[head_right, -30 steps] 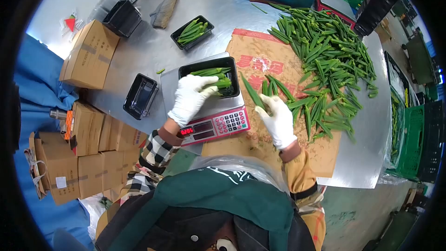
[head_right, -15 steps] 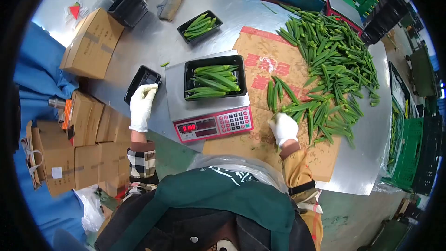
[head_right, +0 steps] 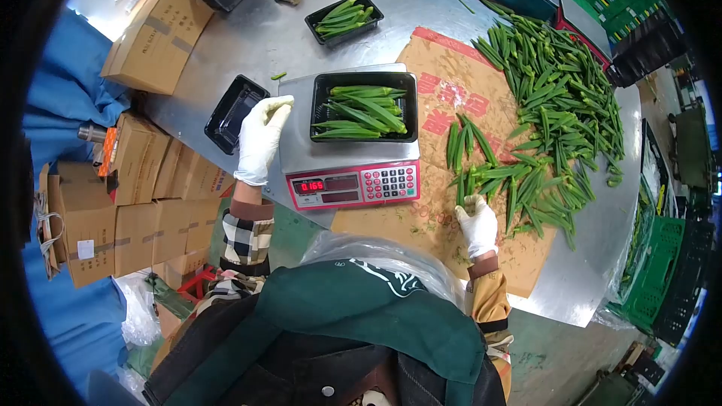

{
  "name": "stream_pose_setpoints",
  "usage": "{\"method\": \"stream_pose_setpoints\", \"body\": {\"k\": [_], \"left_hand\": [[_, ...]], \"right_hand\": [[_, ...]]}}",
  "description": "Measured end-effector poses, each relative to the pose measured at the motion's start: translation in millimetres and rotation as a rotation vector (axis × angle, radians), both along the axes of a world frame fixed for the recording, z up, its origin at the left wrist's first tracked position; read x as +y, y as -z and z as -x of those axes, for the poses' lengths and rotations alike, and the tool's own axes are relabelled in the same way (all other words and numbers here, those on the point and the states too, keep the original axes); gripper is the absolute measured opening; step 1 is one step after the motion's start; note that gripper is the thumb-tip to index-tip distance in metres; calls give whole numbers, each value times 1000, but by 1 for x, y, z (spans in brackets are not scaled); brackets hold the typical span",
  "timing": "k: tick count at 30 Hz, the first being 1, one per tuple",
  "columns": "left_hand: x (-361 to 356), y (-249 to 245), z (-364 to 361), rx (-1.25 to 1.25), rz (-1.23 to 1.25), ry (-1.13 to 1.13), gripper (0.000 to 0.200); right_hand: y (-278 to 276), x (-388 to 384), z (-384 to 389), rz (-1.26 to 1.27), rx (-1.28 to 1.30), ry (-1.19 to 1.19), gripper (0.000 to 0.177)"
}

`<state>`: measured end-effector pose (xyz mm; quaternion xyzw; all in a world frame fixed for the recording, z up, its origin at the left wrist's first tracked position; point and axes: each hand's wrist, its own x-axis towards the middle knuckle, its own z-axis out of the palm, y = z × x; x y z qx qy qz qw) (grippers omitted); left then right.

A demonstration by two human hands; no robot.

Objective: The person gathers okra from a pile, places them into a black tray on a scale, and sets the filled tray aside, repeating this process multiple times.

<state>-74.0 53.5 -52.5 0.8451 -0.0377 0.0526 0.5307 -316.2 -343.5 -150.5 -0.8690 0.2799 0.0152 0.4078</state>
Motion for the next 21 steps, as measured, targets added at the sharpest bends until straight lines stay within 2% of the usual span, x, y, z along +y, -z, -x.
{"method": "stream_pose_setpoints", "body": {"k": [4, 9, 11, 13, 14, 17, 21], "left_hand": [[-17, 3, -2, 66, -25, 67, 25], [-40, 1, 6, 110, -2, 79, 36], [-42, 1, 5, 104, -42, 70, 42], [-43, -1, 6, 101, -42, 63, 44], [-43, -2, 6, 101, -39, 62, 46], [-37, -2, 9, 134, -58, 47, 47], [-30, 21, 4, 236, -121, 63, 48]], "right_hand": [[-48, 22, -35, -53, -81, -21, 23], [-105, 63, -110, 312, -552, -309, 26], [-128, 79, -140, 328, -546, -416, 29], [-141, 95, -161, 359, -662, -475, 35], [-144, 97, -165, 358, -695, -514, 40], [-122, 96, -160, 288, -717, -468, 33], [-68, 75, -110, 143, -490, -320, 23]]}}
